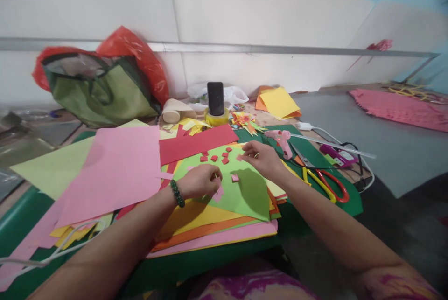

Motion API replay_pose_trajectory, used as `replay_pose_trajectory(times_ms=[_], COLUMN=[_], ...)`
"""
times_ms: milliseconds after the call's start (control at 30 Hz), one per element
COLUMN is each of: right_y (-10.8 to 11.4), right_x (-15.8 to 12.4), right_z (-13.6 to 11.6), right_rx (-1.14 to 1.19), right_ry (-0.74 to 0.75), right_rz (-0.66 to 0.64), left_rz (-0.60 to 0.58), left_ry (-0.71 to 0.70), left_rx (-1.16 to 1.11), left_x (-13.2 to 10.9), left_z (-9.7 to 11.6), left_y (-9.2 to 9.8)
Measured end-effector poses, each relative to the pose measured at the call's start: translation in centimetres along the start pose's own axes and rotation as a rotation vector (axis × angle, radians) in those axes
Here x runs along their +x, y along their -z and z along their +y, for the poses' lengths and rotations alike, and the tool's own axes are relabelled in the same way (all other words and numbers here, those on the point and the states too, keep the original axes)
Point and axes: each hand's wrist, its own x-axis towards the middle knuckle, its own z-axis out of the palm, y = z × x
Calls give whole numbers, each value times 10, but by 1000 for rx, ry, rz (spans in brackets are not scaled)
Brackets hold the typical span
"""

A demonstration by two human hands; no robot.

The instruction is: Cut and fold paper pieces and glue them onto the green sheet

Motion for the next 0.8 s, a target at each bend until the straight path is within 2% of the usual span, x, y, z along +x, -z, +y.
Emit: replay_pose_trajectory(times_ms=[100,267,467,567,700,800], right_y=[-2,-2,3,6,10,11], right_x=[4,8,4,3,8,12], right_z=[3,2,-11,-16,-19,-20], right_rx=[-15,-55,-125,-132,-161,-168], right_ry=[-19,20,157,189,219,255], right_rz=[-51,-90,45,97,45,-7], left_rz=[2,146,223,211,210,252], left_ry=[-20,-107,-73,-39,-7,-61], left_rx=[-81,-128,-598,-714,-799,-874], left_x=[1,2,-2,-4,-6,-5], left_z=[-3,-6,3,8,10,8], left_y=[5,13,15,16,17,16])
